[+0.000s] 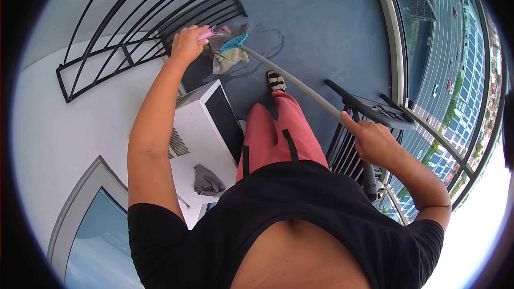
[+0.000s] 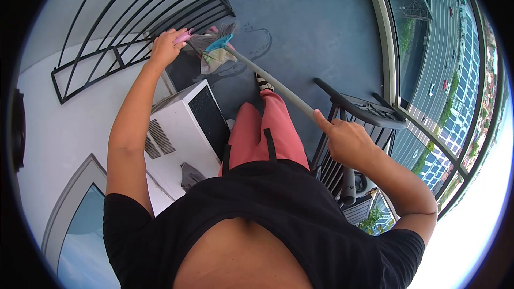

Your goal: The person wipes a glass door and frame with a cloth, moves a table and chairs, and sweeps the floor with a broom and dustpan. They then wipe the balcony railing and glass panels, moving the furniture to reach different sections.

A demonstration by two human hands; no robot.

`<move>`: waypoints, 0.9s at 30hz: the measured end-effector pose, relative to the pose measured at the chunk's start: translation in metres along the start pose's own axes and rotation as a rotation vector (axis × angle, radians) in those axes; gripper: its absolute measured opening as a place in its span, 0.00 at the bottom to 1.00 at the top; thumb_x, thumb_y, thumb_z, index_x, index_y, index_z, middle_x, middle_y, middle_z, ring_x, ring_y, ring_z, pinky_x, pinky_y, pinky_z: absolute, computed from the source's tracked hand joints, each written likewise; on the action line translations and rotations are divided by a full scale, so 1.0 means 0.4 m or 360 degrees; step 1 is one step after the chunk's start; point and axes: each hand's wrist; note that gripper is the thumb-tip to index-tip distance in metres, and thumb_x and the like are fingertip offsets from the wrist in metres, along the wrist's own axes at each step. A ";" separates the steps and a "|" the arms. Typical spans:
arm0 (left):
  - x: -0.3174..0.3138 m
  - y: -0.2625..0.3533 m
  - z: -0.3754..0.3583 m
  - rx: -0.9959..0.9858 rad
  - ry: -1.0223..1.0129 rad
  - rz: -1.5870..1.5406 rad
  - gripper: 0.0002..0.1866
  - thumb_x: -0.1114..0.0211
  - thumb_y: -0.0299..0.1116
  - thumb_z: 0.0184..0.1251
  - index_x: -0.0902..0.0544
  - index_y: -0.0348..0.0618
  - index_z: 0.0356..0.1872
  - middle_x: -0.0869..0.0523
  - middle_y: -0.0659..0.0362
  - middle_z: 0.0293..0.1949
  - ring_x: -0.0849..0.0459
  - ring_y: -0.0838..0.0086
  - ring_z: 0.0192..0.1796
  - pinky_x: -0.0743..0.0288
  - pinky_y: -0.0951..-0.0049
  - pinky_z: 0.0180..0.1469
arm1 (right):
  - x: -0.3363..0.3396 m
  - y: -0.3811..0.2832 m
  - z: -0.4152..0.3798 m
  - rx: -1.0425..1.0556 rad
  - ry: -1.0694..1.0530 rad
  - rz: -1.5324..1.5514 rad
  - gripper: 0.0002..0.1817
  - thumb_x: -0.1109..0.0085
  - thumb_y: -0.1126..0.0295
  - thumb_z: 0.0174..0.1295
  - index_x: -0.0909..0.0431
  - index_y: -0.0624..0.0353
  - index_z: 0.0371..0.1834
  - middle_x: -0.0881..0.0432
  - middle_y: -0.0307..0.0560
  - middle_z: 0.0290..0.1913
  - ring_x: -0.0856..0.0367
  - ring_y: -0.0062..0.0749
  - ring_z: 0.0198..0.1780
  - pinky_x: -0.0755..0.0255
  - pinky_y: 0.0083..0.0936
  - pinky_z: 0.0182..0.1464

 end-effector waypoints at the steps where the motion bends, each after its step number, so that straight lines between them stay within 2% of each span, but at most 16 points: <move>1: 0.001 0.018 0.012 0.0005 0.0004 -0.0057 0.21 0.34 0.34 0.53 0.21 0.54 0.52 0.19 0.59 0.42 0.21 0.60 0.47 0.29 0.60 0.48 | -0.007 0.007 0.019 -0.0039 -0.0033 -0.0122 0.36 0.49 0.76 0.52 0.46 0.62 0.68 0.22 0.57 0.35 0.20 0.47 0.35 0.27 0.39 0.39; 5: 0.042 0.092 0.057 0.0061 -0.0066 -0.0151 0.21 0.34 0.34 0.53 0.21 0.51 0.52 0.19 0.56 0.43 0.21 0.58 0.47 0.27 0.61 0.48 | -0.008 0.044 0.096 -0.0101 -0.0097 -0.0353 0.39 0.46 0.78 0.50 0.46 0.58 0.69 0.23 0.55 0.36 0.20 0.45 0.36 0.26 0.37 0.37; 7: 0.061 0.101 0.081 0.0028 -0.0071 -0.0149 0.22 0.34 0.34 0.54 0.22 0.47 0.53 0.20 0.54 0.43 0.21 0.57 0.47 0.28 0.62 0.48 | -0.003 0.064 0.106 -0.0115 -0.0072 -0.0346 0.39 0.45 0.79 0.48 0.46 0.58 0.69 0.23 0.54 0.36 0.20 0.45 0.36 0.26 0.36 0.37; 12: 0.078 0.118 0.119 0.0061 -0.0237 -0.0179 0.20 0.35 0.32 0.55 0.22 0.46 0.51 0.18 0.52 0.44 0.21 0.57 0.48 0.29 0.64 0.50 | 0.015 0.095 0.085 -0.0203 -0.0020 -0.0349 0.41 0.44 0.80 0.47 0.46 0.57 0.69 0.23 0.54 0.36 0.20 0.44 0.36 0.26 0.35 0.36; 15: 0.094 0.142 0.145 0.0151 -0.0341 -0.0285 0.19 0.35 0.33 0.55 0.21 0.46 0.51 0.18 0.50 0.45 0.20 0.56 0.48 0.29 0.66 0.51 | 0.017 0.110 0.069 -0.0228 0.0001 -0.0311 0.40 0.45 0.80 0.47 0.46 0.57 0.68 0.23 0.54 0.36 0.20 0.45 0.36 0.26 0.36 0.36; 18: 0.099 0.157 0.183 0.0164 -0.0331 -0.0298 0.22 0.34 0.37 0.54 0.21 0.47 0.52 0.19 0.48 0.47 0.20 0.57 0.50 0.29 0.64 0.52 | 0.019 0.126 0.049 -0.0226 0.0067 -0.0225 0.40 0.45 0.81 0.46 0.45 0.58 0.68 0.23 0.55 0.36 0.20 0.46 0.35 0.26 0.37 0.37; 20: 0.082 0.139 0.222 0.0198 -0.0257 -0.0313 0.22 0.34 0.39 0.55 0.21 0.47 0.52 0.18 0.49 0.48 0.20 0.57 0.50 0.29 0.64 0.53 | 0.024 0.131 0.027 -0.0204 0.0190 -0.0031 0.38 0.49 0.83 0.45 0.41 0.57 0.67 0.24 0.54 0.30 0.22 0.49 0.33 0.29 0.40 0.39; 23: 0.060 0.127 0.280 0.0275 -0.0306 -0.0336 0.22 0.35 0.41 0.54 0.21 0.47 0.52 0.18 0.49 0.47 0.20 0.56 0.50 0.30 0.64 0.54 | 0.048 0.130 -0.040 -0.0140 0.0279 0.0118 0.38 0.49 0.82 0.45 0.40 0.57 0.66 0.24 0.56 0.29 0.22 0.50 0.33 0.30 0.41 0.39; 27: 0.060 0.162 0.346 0.0251 -0.0301 -0.0250 0.21 0.36 0.42 0.55 0.20 0.46 0.49 0.17 0.49 0.44 0.20 0.56 0.49 0.29 0.63 0.52 | 0.101 0.130 -0.125 -0.0158 0.0206 0.0171 0.38 0.49 0.81 0.46 0.41 0.56 0.67 0.24 0.56 0.29 0.23 0.50 0.33 0.32 0.42 0.39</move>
Point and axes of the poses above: each hand's wrist, its own z-axis towards the middle knuckle, its own x-axis out of the back of the hand, y = z × x
